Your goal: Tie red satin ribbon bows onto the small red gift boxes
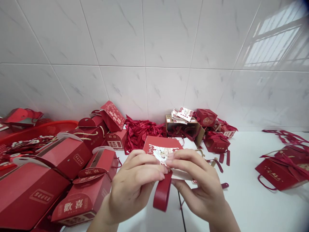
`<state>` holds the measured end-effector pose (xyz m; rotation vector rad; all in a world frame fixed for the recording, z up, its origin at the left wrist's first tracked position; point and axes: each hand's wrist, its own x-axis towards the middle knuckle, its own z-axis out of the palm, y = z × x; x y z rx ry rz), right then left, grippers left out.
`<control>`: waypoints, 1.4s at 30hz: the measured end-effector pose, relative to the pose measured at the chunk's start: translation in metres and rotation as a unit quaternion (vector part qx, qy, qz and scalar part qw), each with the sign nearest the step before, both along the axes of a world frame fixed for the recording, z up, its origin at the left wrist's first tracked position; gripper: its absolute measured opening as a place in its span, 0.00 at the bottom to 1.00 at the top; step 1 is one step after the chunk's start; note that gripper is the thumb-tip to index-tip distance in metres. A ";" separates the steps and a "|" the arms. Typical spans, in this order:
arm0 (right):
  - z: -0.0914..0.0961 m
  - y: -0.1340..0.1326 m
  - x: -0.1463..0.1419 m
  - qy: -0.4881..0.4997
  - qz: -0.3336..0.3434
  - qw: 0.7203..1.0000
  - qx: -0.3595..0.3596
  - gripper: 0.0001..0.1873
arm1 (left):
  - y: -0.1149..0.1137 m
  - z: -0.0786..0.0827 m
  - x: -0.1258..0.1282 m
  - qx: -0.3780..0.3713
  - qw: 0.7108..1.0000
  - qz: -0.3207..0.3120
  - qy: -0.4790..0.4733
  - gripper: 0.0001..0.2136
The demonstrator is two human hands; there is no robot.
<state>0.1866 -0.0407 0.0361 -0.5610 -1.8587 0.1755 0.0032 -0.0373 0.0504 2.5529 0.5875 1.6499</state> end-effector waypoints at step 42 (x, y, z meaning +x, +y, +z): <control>-0.020 0.034 -0.027 0.193 0.068 0.904 -0.374 0.10 | 0.021 -0.013 0.006 -0.249 0.949 0.114 -0.158 0.04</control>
